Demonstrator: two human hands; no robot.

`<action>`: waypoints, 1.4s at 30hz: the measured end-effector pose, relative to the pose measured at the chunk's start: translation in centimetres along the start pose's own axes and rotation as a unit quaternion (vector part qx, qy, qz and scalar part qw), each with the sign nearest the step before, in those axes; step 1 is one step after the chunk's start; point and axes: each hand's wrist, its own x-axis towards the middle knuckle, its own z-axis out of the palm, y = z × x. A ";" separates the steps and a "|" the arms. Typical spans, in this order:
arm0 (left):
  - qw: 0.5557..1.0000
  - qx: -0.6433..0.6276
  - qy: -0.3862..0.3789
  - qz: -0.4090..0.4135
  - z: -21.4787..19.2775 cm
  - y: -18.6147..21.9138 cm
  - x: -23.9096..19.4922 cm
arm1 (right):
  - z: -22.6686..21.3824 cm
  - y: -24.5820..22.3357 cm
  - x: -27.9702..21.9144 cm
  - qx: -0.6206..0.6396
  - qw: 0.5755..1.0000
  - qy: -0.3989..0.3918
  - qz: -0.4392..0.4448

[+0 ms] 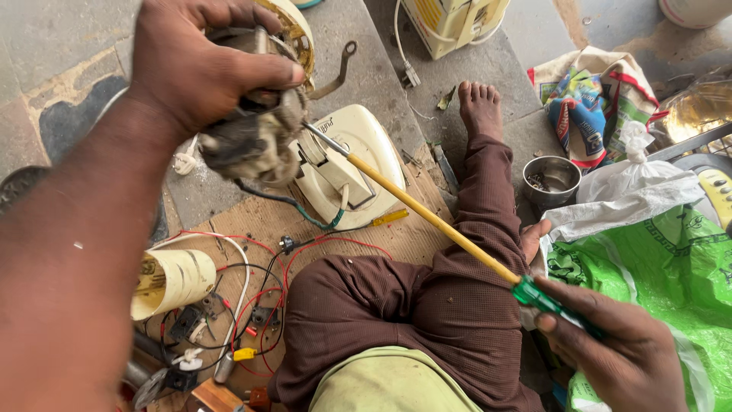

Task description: The person disassembles a small electrical motor using a screwdriver and wrench. They remove the outer casing, separate the internal components, and inspect the rotor and stator assembly while sitting on the floor.

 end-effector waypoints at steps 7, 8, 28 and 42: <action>0.964 0.149 0.154 -0.159 3.5 0.4 1.3 | 1.4 -1.7 -2.7 0.002 0.993 0.096 0.062; 0.963 0.149 0.147 -0.169 3.8 0.6 1.4 | 2.1 -2.6 -3.0 -0.015 0.995 0.097 0.013; 0.956 0.194 0.128 -0.181 4.3 2.4 0.9 | 4.7 -5.6 1.4 0.001 0.959 -0.028 0.283; 0.941 0.191 0.081 -0.267 3.4 3.9 1.3 | 3.1 -9.4 3.1 -0.147 0.975 0.160 -0.053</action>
